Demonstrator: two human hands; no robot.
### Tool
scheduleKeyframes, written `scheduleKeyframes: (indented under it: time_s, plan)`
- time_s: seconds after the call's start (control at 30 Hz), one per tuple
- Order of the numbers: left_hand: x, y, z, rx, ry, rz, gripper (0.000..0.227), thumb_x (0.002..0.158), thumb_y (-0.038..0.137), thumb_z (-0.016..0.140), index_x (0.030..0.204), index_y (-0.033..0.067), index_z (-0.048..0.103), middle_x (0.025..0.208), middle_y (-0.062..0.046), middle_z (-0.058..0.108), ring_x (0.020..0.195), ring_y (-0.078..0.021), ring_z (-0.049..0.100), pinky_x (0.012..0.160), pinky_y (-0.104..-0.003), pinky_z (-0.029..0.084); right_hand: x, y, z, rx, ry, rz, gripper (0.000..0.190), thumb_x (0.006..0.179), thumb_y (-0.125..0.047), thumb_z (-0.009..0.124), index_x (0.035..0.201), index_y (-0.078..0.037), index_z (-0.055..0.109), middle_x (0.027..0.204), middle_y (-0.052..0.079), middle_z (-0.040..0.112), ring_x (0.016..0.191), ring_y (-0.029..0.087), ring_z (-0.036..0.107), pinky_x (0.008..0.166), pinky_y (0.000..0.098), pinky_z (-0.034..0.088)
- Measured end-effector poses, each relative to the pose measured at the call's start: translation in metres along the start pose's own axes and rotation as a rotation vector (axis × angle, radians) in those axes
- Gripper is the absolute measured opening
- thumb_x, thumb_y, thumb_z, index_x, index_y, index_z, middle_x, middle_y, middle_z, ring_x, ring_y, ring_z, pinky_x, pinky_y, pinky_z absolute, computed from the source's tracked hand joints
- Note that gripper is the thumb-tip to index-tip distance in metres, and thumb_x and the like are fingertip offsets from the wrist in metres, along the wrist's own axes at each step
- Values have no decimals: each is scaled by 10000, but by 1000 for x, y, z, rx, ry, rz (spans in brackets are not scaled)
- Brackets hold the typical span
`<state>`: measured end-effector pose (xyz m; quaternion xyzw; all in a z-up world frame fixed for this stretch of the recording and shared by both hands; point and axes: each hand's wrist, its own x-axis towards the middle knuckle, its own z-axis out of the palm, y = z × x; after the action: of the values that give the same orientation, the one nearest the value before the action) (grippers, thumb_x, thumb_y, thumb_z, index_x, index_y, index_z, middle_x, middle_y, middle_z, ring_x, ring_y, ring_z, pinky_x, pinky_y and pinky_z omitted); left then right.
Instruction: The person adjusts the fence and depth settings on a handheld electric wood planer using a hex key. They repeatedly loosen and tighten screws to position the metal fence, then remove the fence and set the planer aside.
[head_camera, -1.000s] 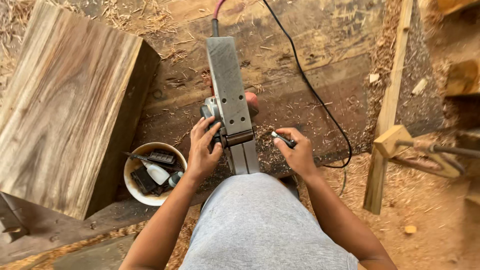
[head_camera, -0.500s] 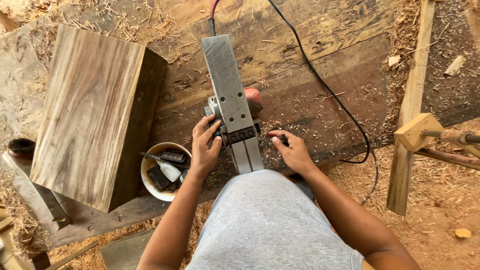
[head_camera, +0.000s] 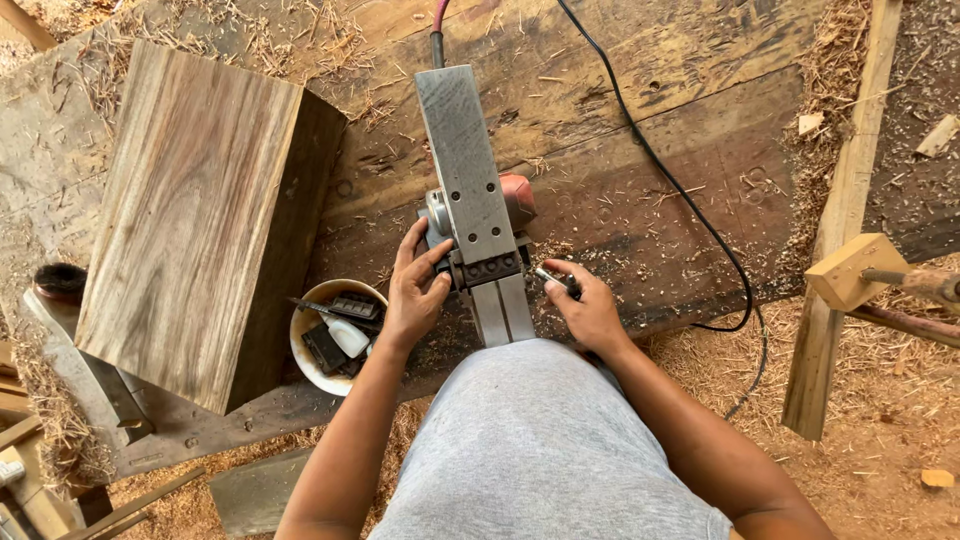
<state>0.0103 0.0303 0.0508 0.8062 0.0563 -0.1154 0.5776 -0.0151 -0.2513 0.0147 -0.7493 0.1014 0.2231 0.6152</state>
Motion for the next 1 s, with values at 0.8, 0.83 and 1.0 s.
scheduleKeyframes:
  time_s: [0.8, 0.83, 1.0]
  plan:
    - [0, -34, -23, -152, -13, 88, 499, 823, -10, 606, 1317, -12, 682, 1704, -148, 294, 1597, -321, 267, 1268, -424, 269, 16, -7, 29, 365, -183, -24, 433, 1034, -145, 525, 1431, 28, 546, 887, -4, 652, 754, 57, 570, 660, 218, 495]
    - [-2, -34, -23, -161, -6, 48, 501, 816, -6, 602, 1310, -5, 685, 1700, -143, 295, 1590, -319, 273, 1258, -423, 289, 15, -7, 28, 359, -180, -28, 433, 1041, -149, 522, 1436, 27, 543, 888, -4, 643, 754, 57, 561, 662, 218, 492]
    - [-1, -32, -22, -222, -19, 49, 464, 849, 2, 602, 1305, -4, 686, 1701, -135, 275, 1592, -317, 253, 1238, -430, 314, 16, -12, 27, 355, -201, -17, 433, 1037, -141, 543, 1437, 24, 541, 916, -8, 616, 806, 49, 565, 692, 215, 488]
